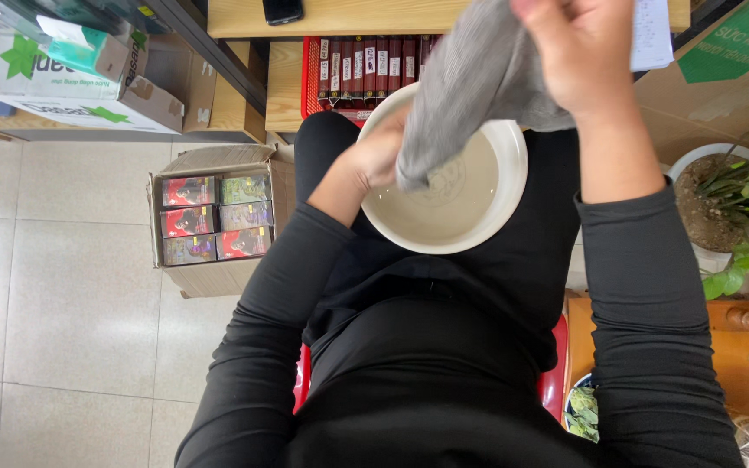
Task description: The person washes a grey cloth in a white bowl of water, scrubbing and wringing it repeatedly. They then lift the cloth, shake it, and place it on a nearby wooden table.
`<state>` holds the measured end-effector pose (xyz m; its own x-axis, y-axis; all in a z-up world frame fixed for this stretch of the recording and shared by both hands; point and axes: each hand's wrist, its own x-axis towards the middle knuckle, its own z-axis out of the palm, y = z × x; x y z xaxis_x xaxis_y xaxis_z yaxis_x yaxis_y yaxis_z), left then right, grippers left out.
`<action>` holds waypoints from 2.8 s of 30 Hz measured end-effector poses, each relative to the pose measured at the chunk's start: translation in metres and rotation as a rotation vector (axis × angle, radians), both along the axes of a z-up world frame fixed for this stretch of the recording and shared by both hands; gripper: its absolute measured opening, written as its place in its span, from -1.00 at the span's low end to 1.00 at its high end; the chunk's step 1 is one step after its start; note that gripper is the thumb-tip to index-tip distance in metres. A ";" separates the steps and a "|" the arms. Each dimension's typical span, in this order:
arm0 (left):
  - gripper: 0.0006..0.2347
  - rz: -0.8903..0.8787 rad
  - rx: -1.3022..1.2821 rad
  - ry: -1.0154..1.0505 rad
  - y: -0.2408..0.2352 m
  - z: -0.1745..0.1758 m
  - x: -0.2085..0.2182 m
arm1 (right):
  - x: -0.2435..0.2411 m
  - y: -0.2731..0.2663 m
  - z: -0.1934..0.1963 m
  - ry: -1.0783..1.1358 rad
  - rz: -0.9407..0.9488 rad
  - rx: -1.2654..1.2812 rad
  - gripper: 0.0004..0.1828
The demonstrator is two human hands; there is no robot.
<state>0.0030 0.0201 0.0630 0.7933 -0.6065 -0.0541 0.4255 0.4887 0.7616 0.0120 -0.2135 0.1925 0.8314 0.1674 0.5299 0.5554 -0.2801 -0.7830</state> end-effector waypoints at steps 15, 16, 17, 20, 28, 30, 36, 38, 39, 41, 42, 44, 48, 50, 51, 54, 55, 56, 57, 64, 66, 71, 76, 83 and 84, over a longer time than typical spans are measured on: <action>-0.93 0.192 0.262 -0.544 -0.040 -0.052 0.021 | -0.060 0.102 -0.064 -0.148 -0.370 -0.455 -0.29; -0.93 0.191 0.282 -0.584 -0.041 -0.050 0.017 | -0.064 0.100 -0.069 -0.086 -0.343 -0.504 -0.24; -0.93 0.190 0.301 -0.624 -0.043 -0.043 0.011 | -0.069 0.100 -0.079 -0.078 -0.344 -0.507 -0.24; -0.90 0.200 0.358 -0.779 -0.045 -0.010 0.011 | -0.075 0.101 -0.095 -0.119 -0.263 -0.478 -0.27; -0.76 0.219 0.554 -1.141 -0.032 0.051 -0.015 | -0.077 0.082 -0.133 0.150 -0.110 -0.231 -0.90; -0.72 0.219 0.603 -1.223 -0.027 0.055 -0.024 | -0.082 0.076 -0.123 0.215 -0.081 -0.244 -0.97; -0.67 0.311 0.597 -1.133 -0.018 0.046 -0.035 | -0.069 0.064 -0.062 0.472 0.079 -0.325 -0.50; -0.61 0.352 0.598 -1.080 -0.015 0.039 -0.039 | -0.066 0.053 -0.064 0.561 0.123 -0.351 -0.36; -0.58 0.367 0.580 -1.053 -0.013 0.038 -0.040 | -0.060 0.045 -0.069 0.345 0.098 -0.238 -0.62; -0.54 0.377 0.563 -1.021 -0.010 0.039 -0.042 | -0.053 0.044 -0.075 0.135 0.072 -0.122 -0.63; -0.50 0.432 0.540 -1.054 -0.011 0.043 -0.041 | -0.051 0.049 -0.074 0.136 0.063 -0.118 -0.64; -0.45 0.487 0.513 -1.089 -0.019 0.048 -0.038 | -0.059 0.062 -0.071 0.132 0.052 -0.115 -0.65; -0.34 0.695 0.616 -1.039 -0.054 0.035 -0.042 | -0.076 0.094 -0.065 0.127 0.044 -0.097 -0.70; -0.29 0.711 0.602 -0.964 -0.067 0.037 -0.057 | -0.073 0.095 -0.063 0.123 0.044 -0.089 -0.71; -0.36 0.688 0.642 -0.996 -0.069 0.046 -0.068 | -0.073 0.088 -0.063 0.115 0.040 -0.081 -0.73; -0.40 0.584 0.552 -1.010 -0.066 0.046 -0.088 | -0.069 0.074 -0.063 0.122 0.037 -0.066 -0.76; -0.40 0.502 0.417 -0.999 -0.064 0.042 -0.091 | -0.068 0.071 -0.063 0.126 0.031 -0.060 -0.77; -0.40 0.503 0.414 -1.008 -0.056 0.048 -0.090 | -0.067 0.070 -0.062 0.117 0.028 -0.060 -0.77; -0.53 0.499 0.481 -0.991 -0.048 0.054 -0.089 | -0.065 0.070 -0.060 0.109 0.021 -0.052 -0.78; -0.73 0.437 0.206 -0.714 -0.022 0.049 -0.053 | -0.079 0.100 -0.056 0.120 -0.020 -0.021 -0.83; -0.73 0.485 0.203 -0.669 -0.018 0.064 -0.055 | -0.075 0.101 -0.054 0.113 -0.030 -0.007 -0.84; -0.71 0.576 0.174 -0.554 -0.011 0.077 -0.062 | -0.072 0.107 -0.052 0.117 -0.063 0.024 -0.84; -0.88 0.763 0.115 -0.364 0.001 0.043 -0.049 | -0.065 0.096 -0.016 0.260 0.214 0.068 -0.74; -0.80 1.133 1.001 -0.858 0.079 0.088 -0.046 | 0.003 0.004 -0.092 0.069 -0.027 0.045 -0.60; -0.81 1.072 0.614 -0.661 0.095 0.079 -0.046 | 0.016 -0.009 -0.112 0.055 -0.153 0.214 -0.68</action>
<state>-0.0426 0.1149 0.1421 0.8322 0.2868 0.4745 -0.4548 -0.1364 0.8801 0.0283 -0.2227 0.0801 0.8670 -0.0738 0.4928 0.4741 -0.1821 -0.8614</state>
